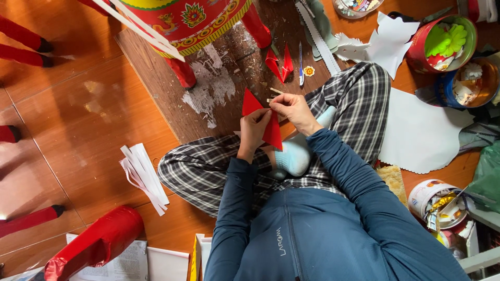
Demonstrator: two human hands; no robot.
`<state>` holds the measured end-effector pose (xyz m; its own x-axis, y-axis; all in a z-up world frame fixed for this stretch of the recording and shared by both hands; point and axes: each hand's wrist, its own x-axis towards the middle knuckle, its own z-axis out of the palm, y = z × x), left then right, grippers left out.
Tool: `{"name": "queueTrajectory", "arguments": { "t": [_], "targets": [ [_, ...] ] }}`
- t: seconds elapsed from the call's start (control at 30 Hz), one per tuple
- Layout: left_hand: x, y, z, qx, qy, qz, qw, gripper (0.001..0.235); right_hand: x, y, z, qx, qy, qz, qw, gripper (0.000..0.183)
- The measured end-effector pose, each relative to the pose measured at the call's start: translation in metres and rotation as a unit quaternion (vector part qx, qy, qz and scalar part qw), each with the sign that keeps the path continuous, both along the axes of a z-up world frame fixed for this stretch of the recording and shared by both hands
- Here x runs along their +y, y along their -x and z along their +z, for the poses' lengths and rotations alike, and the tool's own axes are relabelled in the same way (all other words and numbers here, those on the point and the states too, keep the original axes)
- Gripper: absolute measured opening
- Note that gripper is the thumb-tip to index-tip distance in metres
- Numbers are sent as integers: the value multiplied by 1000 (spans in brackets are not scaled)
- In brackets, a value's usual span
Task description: Decorating a traditional paper lantern by folding and attaching red paper ornaments
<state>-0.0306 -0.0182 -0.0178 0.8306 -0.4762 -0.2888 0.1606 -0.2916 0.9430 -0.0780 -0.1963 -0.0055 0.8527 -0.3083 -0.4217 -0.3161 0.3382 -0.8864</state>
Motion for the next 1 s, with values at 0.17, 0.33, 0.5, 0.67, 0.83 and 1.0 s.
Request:
{"name": "queueTrajectory", "arguments": {
  "t": [0.17,0.33,0.5,0.67,0.83,1.0],
  "targets": [
    [-1,-2,11,1,-2,0,1000,21,1,2,2,1,-8,0,1000,13],
    [-1,-2,11,25,7,17,1000,20,-2,0,-8,-1,-63,-23,998,12],
    [2,-4,-1,45,12,22,999,21,0,3,12,-6,45,51,998,21],
    [2,-1,-11,38,5,-5,999,19,2,6,-18,-11,53,47,997,13],
    [1,-1,-19,59,2,-16,998,21,2,2,10,13,32,22,999,13],
    [1,-3,-22,50,-3,-33,998,24,-1,5,-10,12,54,40,998,13]
  ]
}}
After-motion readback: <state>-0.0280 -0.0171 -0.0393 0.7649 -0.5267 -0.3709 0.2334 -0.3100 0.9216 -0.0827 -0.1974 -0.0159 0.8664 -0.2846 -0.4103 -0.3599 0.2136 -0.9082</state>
